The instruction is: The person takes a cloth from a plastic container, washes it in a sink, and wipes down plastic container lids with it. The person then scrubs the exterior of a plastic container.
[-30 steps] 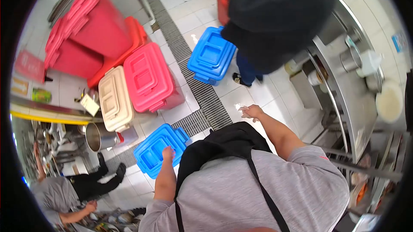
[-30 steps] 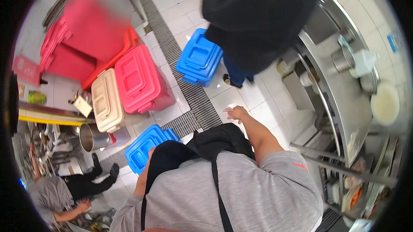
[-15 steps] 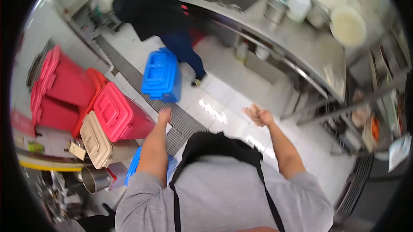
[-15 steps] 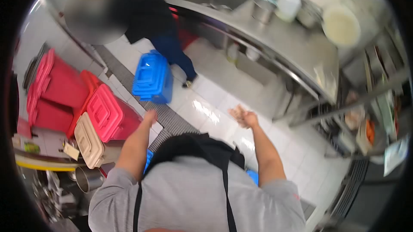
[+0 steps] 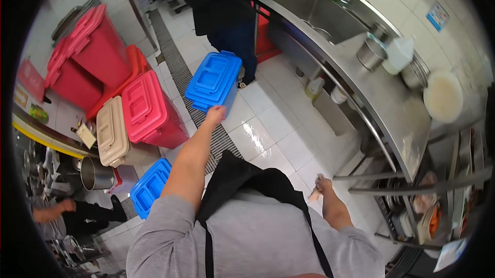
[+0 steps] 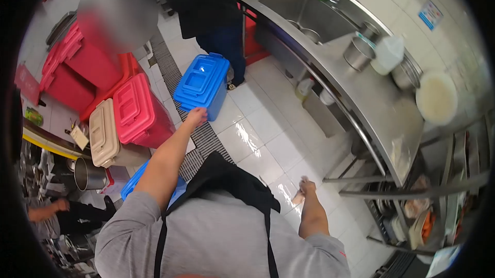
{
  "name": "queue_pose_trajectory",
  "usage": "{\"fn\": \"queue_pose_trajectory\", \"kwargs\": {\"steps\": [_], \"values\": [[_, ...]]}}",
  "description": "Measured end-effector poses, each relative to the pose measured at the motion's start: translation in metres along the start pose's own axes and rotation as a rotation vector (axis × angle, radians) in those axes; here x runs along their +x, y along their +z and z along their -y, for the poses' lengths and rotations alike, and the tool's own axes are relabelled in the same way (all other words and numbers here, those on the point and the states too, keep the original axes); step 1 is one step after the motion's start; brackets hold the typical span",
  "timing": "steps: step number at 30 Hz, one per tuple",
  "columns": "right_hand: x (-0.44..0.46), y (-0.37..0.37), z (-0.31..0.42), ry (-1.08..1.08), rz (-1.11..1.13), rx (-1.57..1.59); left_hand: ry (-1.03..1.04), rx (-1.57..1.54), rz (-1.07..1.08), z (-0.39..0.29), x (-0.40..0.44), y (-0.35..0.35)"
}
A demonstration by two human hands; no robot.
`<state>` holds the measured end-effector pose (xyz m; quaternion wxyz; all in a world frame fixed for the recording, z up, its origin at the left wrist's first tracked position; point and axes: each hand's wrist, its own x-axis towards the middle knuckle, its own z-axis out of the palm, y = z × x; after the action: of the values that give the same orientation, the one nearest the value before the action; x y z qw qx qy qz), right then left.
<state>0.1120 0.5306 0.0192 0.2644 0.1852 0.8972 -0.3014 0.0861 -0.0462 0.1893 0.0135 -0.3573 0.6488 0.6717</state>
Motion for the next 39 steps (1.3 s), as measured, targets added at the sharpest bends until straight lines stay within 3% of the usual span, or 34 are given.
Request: {"fn": "queue_pose_trajectory", "kwargs": {"steps": [3,4,6,8,10,12,14,15,16,17,18,20,22,25,28,29,30,31,34,37,39], "values": [[0.086,0.018,0.069,-0.086,0.11,-0.016,-0.219,-0.021,-0.181,0.048,0.031,-0.059],[0.084,0.018,0.129,-0.05,0.159,-0.032,-0.259,-0.046,-0.214,0.055,0.052,-0.081],[0.015,0.009,0.285,-0.045,0.166,0.258,-0.393,-0.101,-0.276,0.094,0.078,-0.113],[0.129,0.072,0.303,-0.252,0.121,-0.045,-0.451,-0.296,-0.331,0.124,0.112,-0.134],[0.084,0.097,0.434,-0.401,0.136,0.144,-0.454,-0.428,-0.406,0.154,0.154,-0.16],[0.184,0.138,0.455,-0.666,0.035,-0.434,-0.433,-0.492,-0.467,0.194,0.182,-0.161],[0.256,0.166,0.504,-0.753,0.046,-0.611,-0.517,-0.53,-0.49,0.206,0.208,-0.164],[0.249,0.171,0.56,-0.579,0.113,-0.504,-0.553,-0.556,-0.497,0.217,0.218,-0.165],[0.253,0.18,0.601,-0.568,0.192,-0.258,-0.587,-0.583,-0.504,0.226,0.228,-0.164],[0.292,0.194,0.623,-0.591,0.126,-0.567,-0.646,-0.662,-0.556,0.226,0.237,-0.165],[0.227,0.198,0.699,-0.402,0.346,-0.036,-0.659,-0.709,-0.57,0.23,0.244,-0.166],[0.344,0.229,0.687,-0.67,0.178,-0.468,-0.682,-0.814,-0.599,0.242,0.258,-0.164],[0.346,0.24,0.75,-0.593,0.152,-0.737,-0.775,-0.803,-0.63,0.267,0.283,-0.155],[0.399,0.259,0.793,-0.581,0.074,-0.731,-0.853,-0.78,-0.583,0.279,0.31,-0.154],[0.47,0.291,0.829,-0.466,0.31,-0.424,-0.659,-1.25,-0.518,0.306,0.333,-0.138],[0.501,0.311,0.838,-0.45,0.462,-0.287,-0.647,-0.808,-0.361,0.287,0.34,-0.133],[0.536,0.337,0.846,-0.438,0.619,-0.148,-0.599,-0.627,-0.325,0.278,0.349,-0.131],[0.546,0.356,0.848,-0.401,0.723,-0.125,-0.577,-0.733,-0.366,0.275,0.352,-0.126],[0.511,0.409,0.889,-0.26,0.923,-0.314,-0.498,-1.158,-0.508,0.252,0.355,-0.111],[0.445,0.402,0.9,0.003,0.925,-0.212,-0.4,-1.243,-0.595,0.216,0.353,-0.108],[0.422,0.396,0.892,-0.439,0.725,-0.274,-0.392,-1.466,-0.708,0.165,0.362,-0.115]]}}
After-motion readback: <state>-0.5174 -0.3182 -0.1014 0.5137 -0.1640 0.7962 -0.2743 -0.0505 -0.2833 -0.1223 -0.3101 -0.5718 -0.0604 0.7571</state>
